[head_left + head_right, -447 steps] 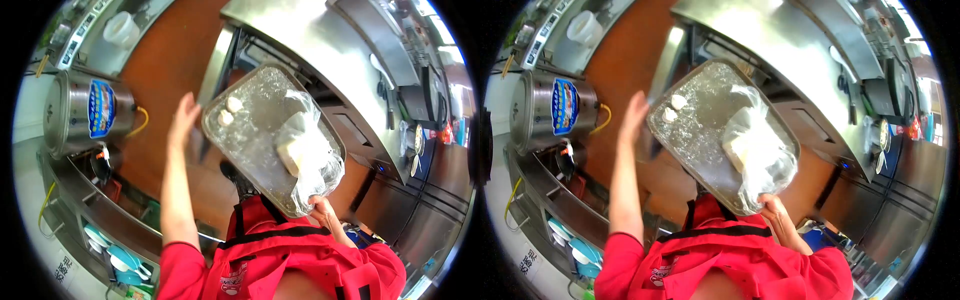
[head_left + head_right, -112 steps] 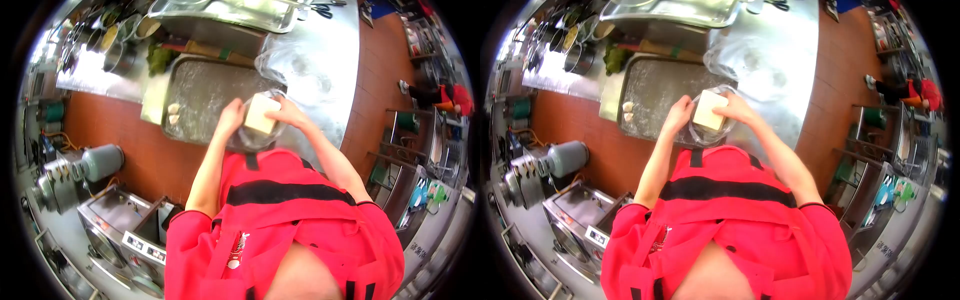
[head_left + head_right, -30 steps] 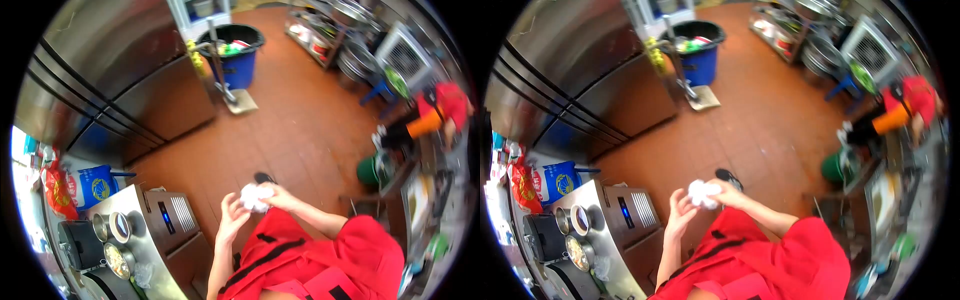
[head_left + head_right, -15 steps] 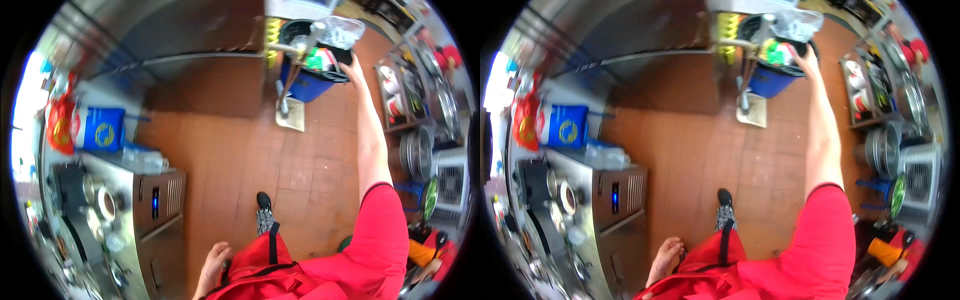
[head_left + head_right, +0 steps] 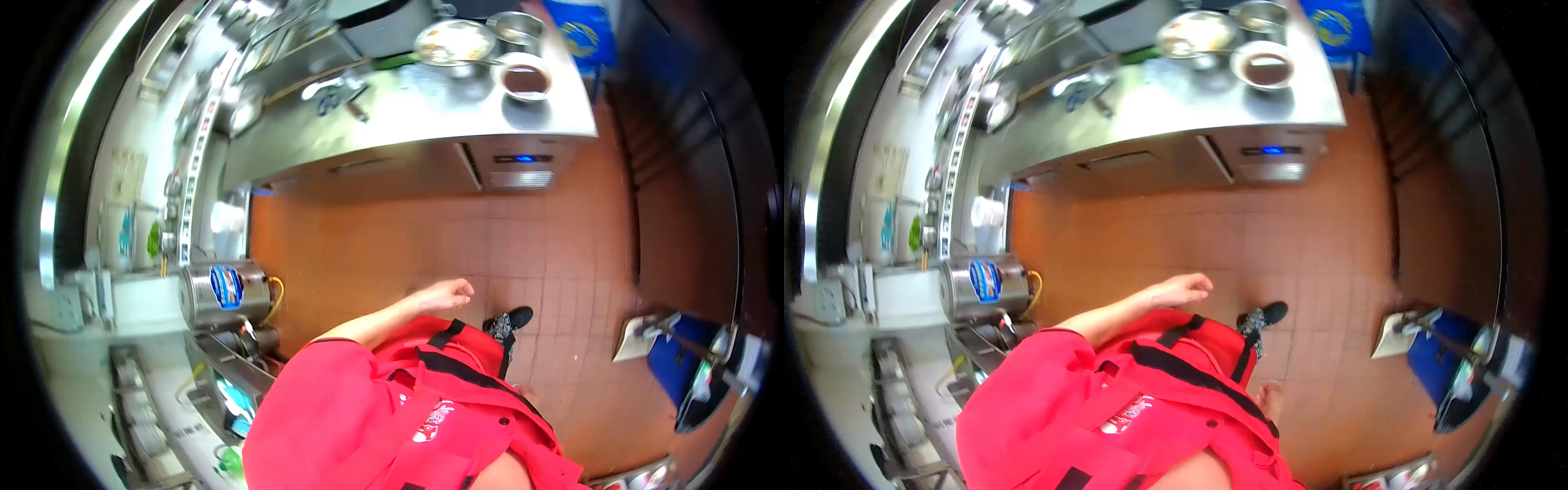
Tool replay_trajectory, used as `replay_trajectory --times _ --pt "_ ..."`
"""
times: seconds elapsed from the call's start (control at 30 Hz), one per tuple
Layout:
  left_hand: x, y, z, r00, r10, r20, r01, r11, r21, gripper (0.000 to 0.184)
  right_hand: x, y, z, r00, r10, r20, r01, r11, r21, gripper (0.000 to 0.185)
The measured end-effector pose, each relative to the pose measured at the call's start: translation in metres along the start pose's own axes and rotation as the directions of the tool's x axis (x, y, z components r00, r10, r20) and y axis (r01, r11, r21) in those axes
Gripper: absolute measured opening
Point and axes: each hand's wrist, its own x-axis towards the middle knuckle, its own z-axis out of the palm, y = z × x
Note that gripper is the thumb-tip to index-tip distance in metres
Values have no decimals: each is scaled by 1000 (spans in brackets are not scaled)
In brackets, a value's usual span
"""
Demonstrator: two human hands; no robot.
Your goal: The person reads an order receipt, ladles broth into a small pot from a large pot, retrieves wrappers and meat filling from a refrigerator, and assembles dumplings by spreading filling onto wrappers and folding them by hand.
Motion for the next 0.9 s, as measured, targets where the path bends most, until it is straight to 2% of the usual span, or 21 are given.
replay_trajectory --times 0.03,0.07,0.13,0.2,0.23,0.3,0.33,0.37,0.43,0.5,0.57,0.6,0.63,0.67,0.7,0.73,0.77,0.83,0.87,0.9 --pt "-18 -19 -23 1000 -1 -5 0 996 -86 28 -2 -14 18 973 -229 26 230 961 -150 6" --pt "-29 -52 -39 1000 11 -19 -14 984 -177 28 -5 -38 42 968 0 -250 116 885 450 6" --pt "-34 -117 -63 997 18 -69 -37 955 -294 26 50 -89 16 971 73 -226 -49 993 110 7" --pt "-47 -178 -104 997 8 -79 -33 945 -324 29 86 -139 27 955 11 -297 8 998 63 6" --pt "-58 -201 -132 998 10 -70 -33 942 -335 31 87 -169 59 939 -68 -336 128 978 161 9" --pt "-72 -266 -178 984 13 -179 -95 885 -456 32 73 -240 145 892 -196 -408 345 877 334 14" --pt "-82 -288 -197 967 -3 -254 -134 842 -522 31 85 -256 184 897 -194 -398 325 898 295 21" --pt "-96 -307 -229 939 -23 -344 -186 807 -561 31 97 -271 234 929 -305 -211 355 895 269 23" --pt "-139 -325 -277 907 -24 -421 -336 563 -755 30 109 -316 367 968 -248 -25 248 969 1 20" --pt "-153 -353 -326 859 -105 -502 -392 497 -775 22 65 -375 529 901 -344 263 392 906 -157 19" --pt "-154 -373 -376 805 -129 -578 -490 404 -773 22 34 -421 660 667 -488 563 718 621 -313 18" --pt "-151 -383 -396 781 -148 -606 -533 348 -772 22 19 -442 720 447 -595 668 885 402 -234 17" --pt "-142 -391 -412 755 -193 -627 -570 281 -772 22 7 -462 770 202 -632 748 979 161 -128 16" --pt "-126 -399 -435 731 -243 -638 -602 211 -770 23 3 -484 816 47 -592 804 998 60 -15 14" --pt "-118 -402 -459 707 -290 -646 -634 146 -759 24 2 -507 861 -139 -557 819 988 -140 73 17" --pt "-116 -395 -477 668 -341 -661 -683 70 -727 25 6 -524 896 -204 -502 841 973 -200 117 17" --pt "-113 -387 -490 640 -402 -655 -719 -13 -695 26 10 -539 926 -221 -477 851 956 -277 93 19" --pt "-95 -384 -528 609 -487 -625 -749 -96 -655 27 42 -558 973 -287 -434 854 868 -494 40 27" --pt "-92 -380 -538 605 -557 -569 -749 -156 -643 26 57 -554 987 -287 -420 861 811 -585 -14 30" --pt "-83 -391 -558 615 -602 -509 -727 -181 -663 26 63 -559 1000 -262 -374 889 803 -596 -15 34"
